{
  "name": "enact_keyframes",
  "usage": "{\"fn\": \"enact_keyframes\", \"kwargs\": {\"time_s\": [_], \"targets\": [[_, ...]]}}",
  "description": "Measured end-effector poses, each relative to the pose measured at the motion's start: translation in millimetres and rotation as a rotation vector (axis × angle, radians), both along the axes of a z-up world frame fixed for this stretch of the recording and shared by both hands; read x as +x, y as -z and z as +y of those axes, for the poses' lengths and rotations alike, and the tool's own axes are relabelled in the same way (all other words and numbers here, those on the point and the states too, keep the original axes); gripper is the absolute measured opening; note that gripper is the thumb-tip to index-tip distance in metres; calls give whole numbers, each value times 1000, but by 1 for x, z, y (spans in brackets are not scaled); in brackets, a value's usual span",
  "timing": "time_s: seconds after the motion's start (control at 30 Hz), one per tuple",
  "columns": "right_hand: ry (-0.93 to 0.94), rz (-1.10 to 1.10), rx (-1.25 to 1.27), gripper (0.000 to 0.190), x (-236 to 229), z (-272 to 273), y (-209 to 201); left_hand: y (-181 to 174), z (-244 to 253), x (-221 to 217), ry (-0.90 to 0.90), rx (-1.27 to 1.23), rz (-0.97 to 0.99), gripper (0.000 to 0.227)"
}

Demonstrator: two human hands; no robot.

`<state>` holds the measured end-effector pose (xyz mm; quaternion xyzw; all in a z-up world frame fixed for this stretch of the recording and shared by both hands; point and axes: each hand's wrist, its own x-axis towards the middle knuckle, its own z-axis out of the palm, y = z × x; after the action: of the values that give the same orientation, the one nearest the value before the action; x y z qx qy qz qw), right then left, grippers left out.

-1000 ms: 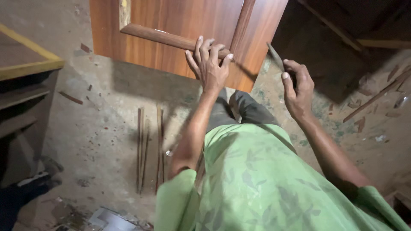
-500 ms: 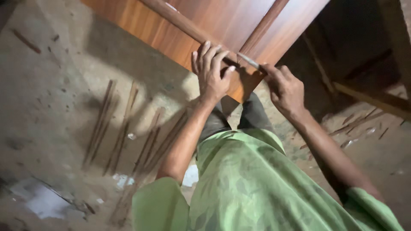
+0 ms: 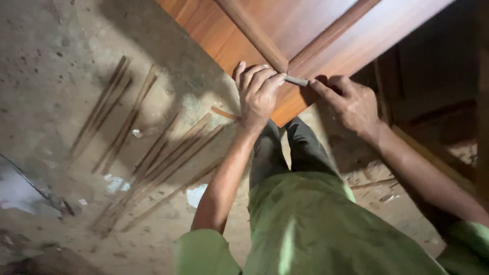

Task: The person aligns and taps a wooden trim piece onto a large wooden panel using a chisel and hammer, then attaches a carved wooden ornament to the panel. The person moves the panel to a workbench and continues securing the trim.

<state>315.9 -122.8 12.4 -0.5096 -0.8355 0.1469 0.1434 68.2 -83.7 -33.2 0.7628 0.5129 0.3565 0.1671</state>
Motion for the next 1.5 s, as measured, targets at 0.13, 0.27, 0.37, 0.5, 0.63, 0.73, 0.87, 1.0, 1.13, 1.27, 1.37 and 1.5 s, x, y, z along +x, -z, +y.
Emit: {"fn": "enact_keyframes", "kwargs": {"time_s": [0.13,0.27,0.37,0.5,0.63,0.73,0.87,1.0,1.13,1.27,1.37,1.5], "targets": [[0,-25,-15,59,-4,-6,-3,0,-7,-5,-34,-9,-6,15],[33,53,16,51,-14,0,-10,2,0,-6,-39,40,-61,13],[35,42,63,53,-22,13,-8,10,7,-5,-75,22,-70,15],[74,-3,62,56,-29,16,0,19,9,-10,-145,15,-5,16],[46,61,51,55,-27,18,0,19,15,-11,-91,25,-4,15],[55,51,26,58,-29,14,-1,20,14,-14,-105,14,-3,13],[81,47,1,55,-28,5,1,20,12,-9,-115,79,-8,12],[97,47,23,51,-32,14,5,16,18,-13,-105,10,25,10],[66,13,24,62,-34,8,8,15,14,-17,-130,34,31,9],[64,49,7,61,-30,15,12,29,17,-16,-109,21,27,11],[65,55,20,61,-31,14,10,33,17,-17,-142,39,25,10],[26,85,-31,63,-33,24,6,26,23,-14,-161,50,74,16]]}}
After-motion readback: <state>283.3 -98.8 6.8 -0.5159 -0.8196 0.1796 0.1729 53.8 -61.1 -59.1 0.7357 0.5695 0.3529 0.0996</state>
